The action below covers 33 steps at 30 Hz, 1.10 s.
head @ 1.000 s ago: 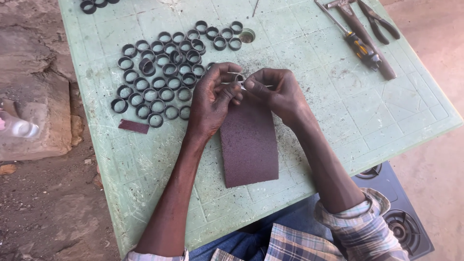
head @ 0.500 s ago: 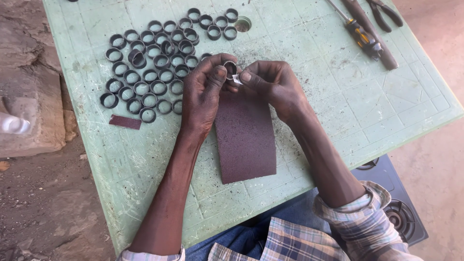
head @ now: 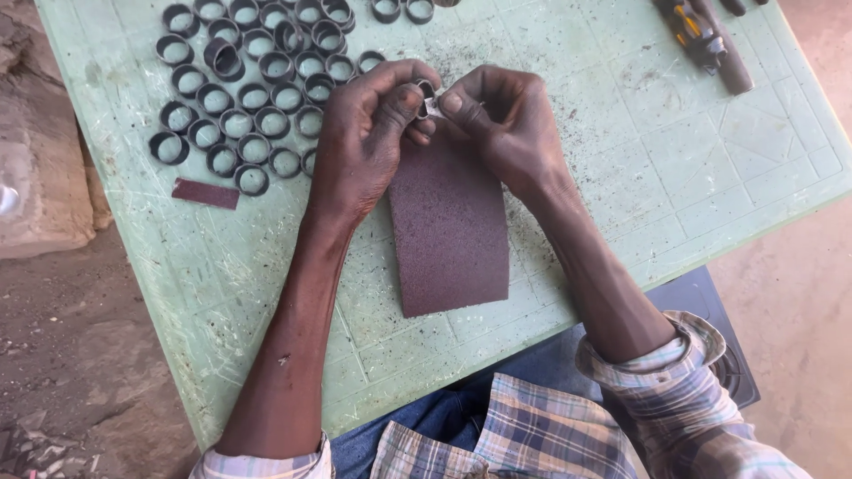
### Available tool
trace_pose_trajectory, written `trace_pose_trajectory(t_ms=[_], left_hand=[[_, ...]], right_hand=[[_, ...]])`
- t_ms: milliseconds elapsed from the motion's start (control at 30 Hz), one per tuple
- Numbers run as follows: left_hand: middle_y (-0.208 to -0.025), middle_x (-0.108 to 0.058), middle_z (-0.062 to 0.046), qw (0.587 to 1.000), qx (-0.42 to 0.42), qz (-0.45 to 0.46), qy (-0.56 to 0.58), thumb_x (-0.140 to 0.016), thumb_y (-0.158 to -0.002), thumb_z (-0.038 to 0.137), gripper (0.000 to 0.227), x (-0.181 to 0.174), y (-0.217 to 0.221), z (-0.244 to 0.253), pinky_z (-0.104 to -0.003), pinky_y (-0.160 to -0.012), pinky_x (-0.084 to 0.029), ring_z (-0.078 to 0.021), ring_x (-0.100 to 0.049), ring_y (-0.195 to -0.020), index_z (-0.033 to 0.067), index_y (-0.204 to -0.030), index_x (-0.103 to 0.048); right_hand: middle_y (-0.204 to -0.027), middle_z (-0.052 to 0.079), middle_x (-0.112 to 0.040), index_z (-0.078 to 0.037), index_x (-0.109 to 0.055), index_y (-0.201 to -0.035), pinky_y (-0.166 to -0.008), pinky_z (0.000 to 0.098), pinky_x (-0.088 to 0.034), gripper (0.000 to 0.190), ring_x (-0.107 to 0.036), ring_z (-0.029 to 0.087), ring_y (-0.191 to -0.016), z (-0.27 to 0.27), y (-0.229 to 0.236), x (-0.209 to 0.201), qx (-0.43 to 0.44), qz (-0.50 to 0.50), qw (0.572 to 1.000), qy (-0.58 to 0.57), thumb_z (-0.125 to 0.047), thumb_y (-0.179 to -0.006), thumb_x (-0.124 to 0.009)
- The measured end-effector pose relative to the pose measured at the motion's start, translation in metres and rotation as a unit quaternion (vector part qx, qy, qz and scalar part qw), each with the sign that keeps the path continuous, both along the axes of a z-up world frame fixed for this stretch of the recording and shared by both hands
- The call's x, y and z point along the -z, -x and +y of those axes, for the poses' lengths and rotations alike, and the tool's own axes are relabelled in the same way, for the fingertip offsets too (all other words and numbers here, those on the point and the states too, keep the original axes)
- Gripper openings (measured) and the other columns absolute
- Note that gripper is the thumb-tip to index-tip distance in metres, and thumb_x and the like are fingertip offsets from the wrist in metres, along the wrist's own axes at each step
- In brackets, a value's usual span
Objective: The recorder uses sandpaper to smooth the edges of circular metal rings.
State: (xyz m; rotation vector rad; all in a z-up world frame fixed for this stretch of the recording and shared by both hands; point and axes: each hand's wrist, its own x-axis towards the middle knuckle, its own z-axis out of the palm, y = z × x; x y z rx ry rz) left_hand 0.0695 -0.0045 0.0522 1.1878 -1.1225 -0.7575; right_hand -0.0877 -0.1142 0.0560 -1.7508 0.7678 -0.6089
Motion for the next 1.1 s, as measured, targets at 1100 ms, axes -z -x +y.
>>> trace_pose_trajectory(t_ms=[1100], left_hand=[[-0.073,-0.065,0.000,0.997,-0.021,-0.031,-0.062,-0.055,-0.111,0.043,0.044,0.005,-0.004,0.002,-0.022,-0.059,-0.060,-0.0073,-0.068,-0.067,0.0053,-0.096,-0.071]], right_hand=[[-0.086,0.004,-0.074,-0.002,-0.073,-0.098,-0.069,0.0271,-0.058,0.018,-0.070,0.009,-0.077,-0.005,0.003,0.016,-0.016,-0.024,0.982,0.185,-0.018,-0.103,-0.080]])
